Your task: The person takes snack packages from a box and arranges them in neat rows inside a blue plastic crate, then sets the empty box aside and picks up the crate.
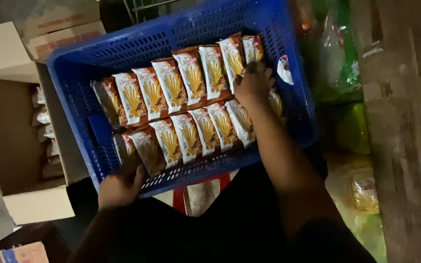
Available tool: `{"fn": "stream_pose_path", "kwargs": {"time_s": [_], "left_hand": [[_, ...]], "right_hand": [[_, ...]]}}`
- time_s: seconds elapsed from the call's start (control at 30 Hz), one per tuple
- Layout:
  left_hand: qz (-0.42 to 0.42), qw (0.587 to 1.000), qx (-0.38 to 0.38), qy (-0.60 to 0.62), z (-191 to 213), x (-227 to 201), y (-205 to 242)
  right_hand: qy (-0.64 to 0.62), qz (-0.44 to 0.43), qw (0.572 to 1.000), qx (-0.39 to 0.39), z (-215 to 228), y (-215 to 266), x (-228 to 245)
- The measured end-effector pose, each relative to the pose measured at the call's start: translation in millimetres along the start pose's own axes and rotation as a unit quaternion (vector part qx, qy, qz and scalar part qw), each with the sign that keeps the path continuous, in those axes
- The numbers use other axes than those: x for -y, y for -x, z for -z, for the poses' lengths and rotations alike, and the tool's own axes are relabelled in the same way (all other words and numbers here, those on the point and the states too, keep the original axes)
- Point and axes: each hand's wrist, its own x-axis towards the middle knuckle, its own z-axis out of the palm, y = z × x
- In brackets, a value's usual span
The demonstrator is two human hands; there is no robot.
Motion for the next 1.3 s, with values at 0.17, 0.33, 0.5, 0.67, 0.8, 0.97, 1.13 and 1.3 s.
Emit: {"fn": "stream_pose_path", "kwargs": {"time_s": [0.17, 0.33, 0.5, 0.67, 0.8, 0.97, 1.13, 1.3], "left_hand": [[-0.02, 0.998, -0.032, 0.046, 8.9, -5.9, 8.6], [-0.03, 0.998, -0.01, 0.058, 0.1, 4.5, 3.0], [-0.044, 0.997, -0.026, 0.052, -30.8, 28.9, -4.9], [-0.042, 0.998, -0.029, 0.028, -38.0, 32.2, -8.0], [0.004, 0.995, -0.096, 0.017, -31.0, 7.6, 2.9], [-0.045, 0.992, -0.112, 0.031, -37.3, 18.8, -4.1], [-0.045, 0.99, -0.111, 0.077, -29.8, 19.4, -2.5], [-0.063, 0.981, -0.142, 0.118, -56.8, 38.2, -15.0]], "right_hand": [[0.026, -0.012, 1.0, -0.008, -8.5, 4.0, 3.4], [0.005, -0.053, 0.997, -0.061, 19.4, 11.2, 15.5], [-0.014, 0.236, 0.97, -0.051, 6.3, -4.7, 12.0], [-0.038, 0.158, 0.986, 0.028, 1.2, 3.7, 21.0], [-0.024, 0.158, 0.987, 0.018, 9.4, 16.7, 27.8], [-0.04, 0.169, 0.984, 0.026, -0.3, 11.6, 20.7], [-0.139, 0.183, 0.973, -0.021, 21.7, 22.3, 11.7], [-0.262, 0.22, 0.94, -0.005, 37.9, 83.4, 24.7]]}}
